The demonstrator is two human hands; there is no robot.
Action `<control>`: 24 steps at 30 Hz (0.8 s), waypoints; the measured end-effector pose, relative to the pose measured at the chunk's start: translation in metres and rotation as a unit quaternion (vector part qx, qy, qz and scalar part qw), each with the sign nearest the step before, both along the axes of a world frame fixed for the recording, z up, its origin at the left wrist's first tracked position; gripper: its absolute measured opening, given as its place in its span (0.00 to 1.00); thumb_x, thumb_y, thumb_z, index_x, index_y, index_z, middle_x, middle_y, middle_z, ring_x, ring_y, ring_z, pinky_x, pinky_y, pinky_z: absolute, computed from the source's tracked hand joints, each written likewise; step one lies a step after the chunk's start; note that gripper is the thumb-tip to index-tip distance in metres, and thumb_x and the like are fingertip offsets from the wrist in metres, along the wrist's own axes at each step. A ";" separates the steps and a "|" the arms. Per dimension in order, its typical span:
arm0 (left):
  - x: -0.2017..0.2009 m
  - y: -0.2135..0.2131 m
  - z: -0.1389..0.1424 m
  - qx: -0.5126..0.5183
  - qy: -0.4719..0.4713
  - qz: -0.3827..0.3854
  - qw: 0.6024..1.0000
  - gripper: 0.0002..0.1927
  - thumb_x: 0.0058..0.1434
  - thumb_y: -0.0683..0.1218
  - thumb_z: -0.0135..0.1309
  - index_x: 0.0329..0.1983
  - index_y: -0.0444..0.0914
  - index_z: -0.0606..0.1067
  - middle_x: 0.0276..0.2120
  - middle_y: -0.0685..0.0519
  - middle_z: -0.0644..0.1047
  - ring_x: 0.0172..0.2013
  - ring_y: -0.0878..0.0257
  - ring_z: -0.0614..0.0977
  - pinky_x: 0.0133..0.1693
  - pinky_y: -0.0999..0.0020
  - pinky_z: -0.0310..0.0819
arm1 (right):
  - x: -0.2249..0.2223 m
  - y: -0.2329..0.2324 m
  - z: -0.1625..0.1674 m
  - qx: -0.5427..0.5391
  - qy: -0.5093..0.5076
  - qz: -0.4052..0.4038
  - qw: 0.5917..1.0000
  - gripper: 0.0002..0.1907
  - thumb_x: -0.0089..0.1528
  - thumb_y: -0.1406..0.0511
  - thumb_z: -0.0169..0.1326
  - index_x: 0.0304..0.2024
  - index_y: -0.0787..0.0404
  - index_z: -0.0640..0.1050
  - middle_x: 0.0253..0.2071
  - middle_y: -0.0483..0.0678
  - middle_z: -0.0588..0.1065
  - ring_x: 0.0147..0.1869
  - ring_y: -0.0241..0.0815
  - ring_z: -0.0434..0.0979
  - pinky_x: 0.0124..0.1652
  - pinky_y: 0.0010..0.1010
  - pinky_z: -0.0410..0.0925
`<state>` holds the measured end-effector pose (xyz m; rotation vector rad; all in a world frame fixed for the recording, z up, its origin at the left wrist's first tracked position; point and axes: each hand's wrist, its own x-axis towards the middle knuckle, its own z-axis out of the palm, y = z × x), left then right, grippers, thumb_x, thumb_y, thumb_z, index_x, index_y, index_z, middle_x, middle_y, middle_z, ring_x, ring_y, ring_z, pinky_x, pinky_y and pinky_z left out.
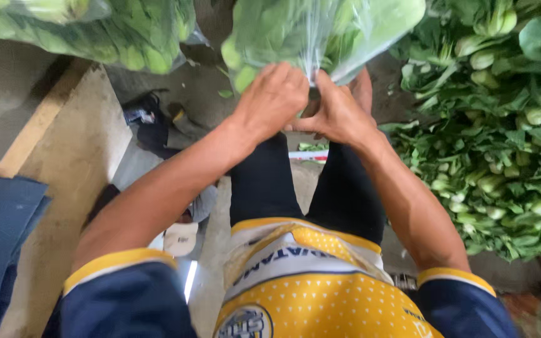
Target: The person sits on the floor and packs bok choy into clear plastic bags. They gather bunches from a large pile, place them into bags, and tie the bags closed. The person repeats this process to fill multiple bags.
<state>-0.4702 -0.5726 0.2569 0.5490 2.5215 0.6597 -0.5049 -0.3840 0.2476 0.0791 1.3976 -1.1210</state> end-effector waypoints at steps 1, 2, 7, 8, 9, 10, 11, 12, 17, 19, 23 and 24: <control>0.003 -0.002 0.004 0.001 0.009 0.007 1.000 0.04 0.51 0.41 0.56 0.30 0.37 0.75 0.30 0.49 0.74 0.37 0.55 0.78 0.42 0.62 0.75 | 0.000 0.001 0.002 -0.006 0.005 0.007 1.000 0.38 0.52 0.65 0.73 0.58 0.66 0.67 0.24 0.51 0.78 0.25 0.38 0.81 0.23 0.31 0.71; 0.005 -0.004 0.006 0.000 0.025 0.013 1.000 0.04 0.52 0.41 0.55 0.30 0.38 0.74 0.30 0.50 0.72 0.37 0.56 0.77 0.42 0.63 0.74 | 0.001 0.001 0.004 -0.014 0.018 0.012 1.000 0.34 0.54 0.65 0.73 0.56 0.67 0.68 0.24 0.52 0.78 0.26 0.39 0.82 0.24 0.31 0.71; 0.009 -0.011 0.007 0.060 0.072 0.094 0.991 0.06 0.56 0.41 0.56 0.35 0.36 0.74 0.32 0.51 0.70 0.36 0.56 0.75 0.42 0.63 0.73 | 0.007 -0.003 0.001 -0.007 -0.223 -0.130 0.966 0.25 0.60 0.71 0.57 0.59 0.64 0.67 0.21 0.49 0.76 0.21 0.38 0.80 0.19 0.29 0.72; 0.010 -0.008 0.006 0.068 0.074 0.099 0.990 0.06 0.56 0.41 0.57 0.36 0.35 0.75 0.32 0.50 0.71 0.36 0.55 0.75 0.41 0.62 0.73 | 0.009 -0.004 -0.001 -0.009 -0.217 -0.120 0.969 0.24 0.60 0.73 0.56 0.58 0.64 0.67 0.19 0.49 0.75 0.20 0.38 0.79 0.19 0.29 0.72; 0.011 -0.005 0.005 0.077 0.074 0.102 0.989 0.06 0.57 0.40 0.58 0.37 0.34 0.75 0.32 0.50 0.72 0.35 0.54 0.75 0.40 0.61 0.73 | 0.010 -0.005 -0.003 -0.012 -0.211 -0.112 0.971 0.23 0.61 0.74 0.55 0.58 0.63 0.68 0.18 0.49 0.74 0.19 0.39 0.79 0.19 0.29 0.73; 0.012 0.001 0.004 0.099 0.054 0.180 0.977 0.07 0.57 0.39 0.58 0.38 0.34 0.76 0.34 0.50 0.74 0.37 0.54 0.77 0.41 0.62 0.74 | 0.012 -0.005 -0.005 -0.010 -0.213 -0.103 0.972 0.20 0.61 0.75 0.54 0.55 0.67 0.69 0.19 0.49 0.75 0.20 0.39 0.79 0.20 0.29 0.73; 0.015 0.008 0.004 0.120 0.033 0.258 0.958 0.07 0.57 0.38 0.59 0.39 0.34 0.77 0.36 0.50 0.76 0.39 0.54 0.79 0.42 0.62 0.75 | 0.014 -0.004 -0.007 -0.009 -0.217 -0.092 0.972 0.17 0.61 0.76 0.54 0.53 0.70 0.70 0.21 0.50 0.76 0.21 0.39 0.80 0.20 0.30 0.74; 0.018 0.016 0.004 0.140 0.012 0.332 0.933 0.08 0.57 0.36 0.59 0.41 0.33 0.78 0.38 0.49 0.79 0.41 0.53 0.81 0.43 0.63 0.76 | 0.015 -0.002 -0.008 -0.007 -0.221 -0.083 0.972 0.14 0.62 0.77 0.54 0.51 0.73 0.71 0.22 0.50 0.77 0.22 0.40 0.81 0.21 0.30 0.75; 0.040 0.036 -0.006 0.326 -0.359 0.603 0.634 0.12 0.61 0.34 0.58 0.47 0.34 0.82 0.35 0.52 0.84 0.35 0.71 0.82 0.38 0.72 0.77 | 0.014 0.014 -0.010 -0.022 -0.197 -0.063 0.978 0.18 0.62 0.75 0.51 0.56 0.68 0.72 0.22 0.47 0.74 0.20 0.39 0.79 0.20 0.30 0.71; 0.046 0.034 -0.014 0.385 -0.355 0.585 0.620 0.12 0.62 0.34 0.57 0.48 0.34 0.82 0.38 0.52 0.84 0.36 0.72 0.82 0.40 0.73 0.77 | 0.008 0.020 -0.010 -0.058 -0.268 -0.125 0.953 0.19 0.63 0.67 0.50 0.57 0.63 0.72 0.19 0.46 0.74 0.19 0.40 0.80 0.19 0.29 0.71; 0.051 0.027 -0.015 0.324 -0.262 0.538 0.733 0.12 0.60 0.35 0.61 0.47 0.32 0.80 0.40 0.51 0.83 0.39 0.67 0.83 0.43 0.71 0.78 | -0.011 0.022 -0.009 -0.032 -0.300 -0.162 0.940 0.15 0.70 0.58 0.51 0.52 0.62 0.78 0.15 0.45 0.69 0.18 0.39 0.76 0.20 0.28 0.72; 0.051 0.027 -0.012 0.297 -0.219 0.520 0.770 0.13 0.59 0.35 0.63 0.47 0.32 0.79 0.42 0.51 0.83 0.41 0.65 0.84 0.44 0.70 0.79 | -0.016 0.020 -0.007 0.000 -0.249 -0.133 0.959 0.15 0.72 0.60 0.53 0.48 0.66 0.80 0.15 0.44 0.67 0.18 0.38 0.73 0.21 0.28 0.71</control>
